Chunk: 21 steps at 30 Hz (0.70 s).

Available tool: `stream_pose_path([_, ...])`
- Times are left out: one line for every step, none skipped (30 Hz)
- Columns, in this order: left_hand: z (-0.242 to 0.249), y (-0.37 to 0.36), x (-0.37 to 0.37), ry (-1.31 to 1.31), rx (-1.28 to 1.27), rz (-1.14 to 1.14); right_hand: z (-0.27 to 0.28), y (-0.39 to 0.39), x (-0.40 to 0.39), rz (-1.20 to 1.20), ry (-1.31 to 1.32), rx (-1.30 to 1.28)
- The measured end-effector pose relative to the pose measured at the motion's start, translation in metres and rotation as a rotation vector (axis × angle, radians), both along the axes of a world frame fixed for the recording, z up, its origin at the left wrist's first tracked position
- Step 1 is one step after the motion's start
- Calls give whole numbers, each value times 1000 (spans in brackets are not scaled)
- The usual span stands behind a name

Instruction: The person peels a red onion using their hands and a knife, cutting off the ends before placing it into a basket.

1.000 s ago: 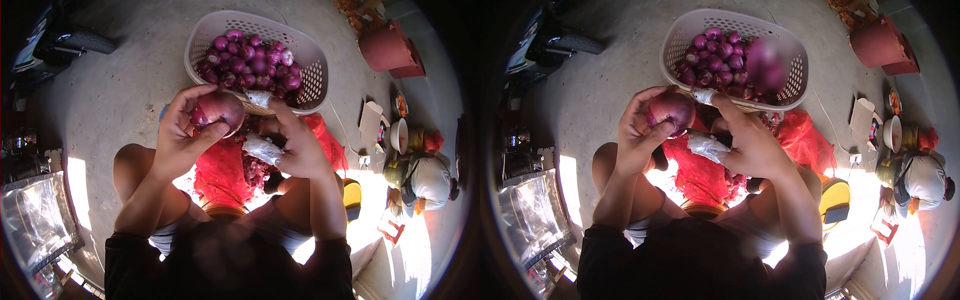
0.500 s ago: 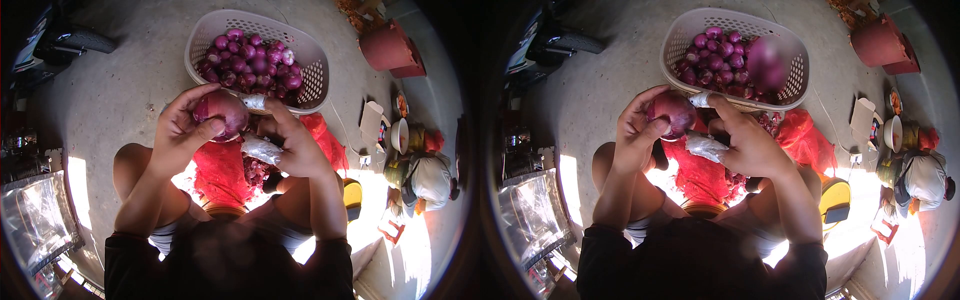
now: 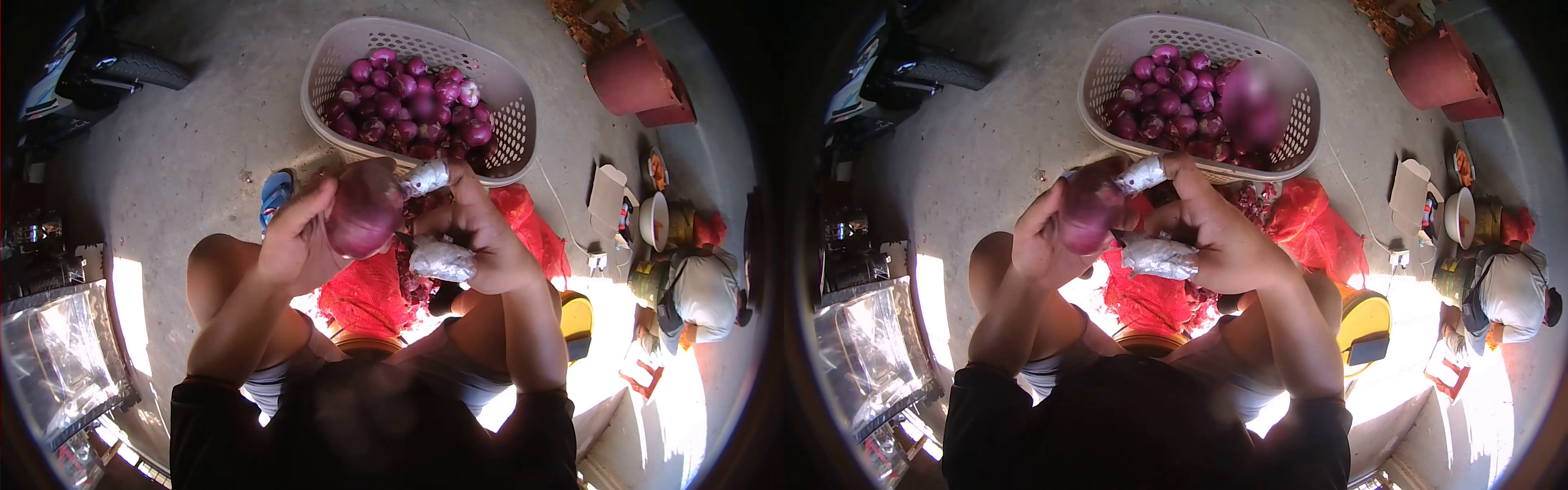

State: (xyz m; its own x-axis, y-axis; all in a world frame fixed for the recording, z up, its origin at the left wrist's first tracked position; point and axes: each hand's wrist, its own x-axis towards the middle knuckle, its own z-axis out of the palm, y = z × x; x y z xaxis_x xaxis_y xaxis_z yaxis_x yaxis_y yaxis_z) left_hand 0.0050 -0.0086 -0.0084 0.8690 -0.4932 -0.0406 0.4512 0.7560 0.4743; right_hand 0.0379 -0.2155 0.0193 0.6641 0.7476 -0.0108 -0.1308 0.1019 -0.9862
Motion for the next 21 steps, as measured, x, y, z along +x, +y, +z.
stream_pose_path([-2,0,-1,40,-52,-12,0,0,0,3,30,-18])
stream_pose_path([-3,0,-2,81,-104,-24,1,0,0,5,61,-36])
stream_pose_path([-2,-1,-2,85,-112,-24,2,1,0,5,65,-24])
stream_pose_path([-1,-3,-2,88,-121,-23,2,1,-1,5,69,-12])
stream_pose_path([-1,-5,-2,91,-130,-22,3,1,-1,5,73,-1])
stream_pose_path([0,-5,-3,118,-166,-28,1,1,0,17,33,22])
stream_pose_path([0,-5,-4,146,-202,-35,-3,1,0,28,-5,44])
stream_pose_path([0,-5,-4,174,-238,-42,-7,0,0,40,-44,67])
stream_pose_path([0,-5,-4,172,-226,-41,-8,0,0,37,-35,61])
stream_pose_path([0,-5,-4,170,-214,-41,-9,1,-1,35,-24,55])
stream_pose_path([-1,-5,-4,168,-202,-40,-10,1,-2,33,-13,49])
stream_pose_path([-2,-4,-5,175,-250,-73,-10,2,-3,32,-5,65])
stream_pose_path([-5,-2,-5,181,-297,-107,-9,3,-3,30,4,81])
stream_pose_path([-7,-1,-5,188,-345,-141,-9,4,-3,27,13,84])
stream_pose_path([-8,-1,-3,156,-319,-129,-8,4,-3,24,23,88])
stream_pose_path([-8,-1,-1,123,-292,-117,-6,3,-1,20,34,78])
stream_pose_path([-7,-1,0,91,-266,-104,-5,2,0,16,45,69])
stream_pose_path([-3,-2,0,119,-167,-14,-5,0,1,-29,31,72])
stream_pose_path([6,-6,1,145,-69,78,-4,-2,2,-73,17,73])
stream_pose_path([11,-8,1,171,28,170,-4,-2,3,-116,3,75])
stream_pose_path([7,-5,4,36,53,225,-5,-1,1,-188,-113,18])
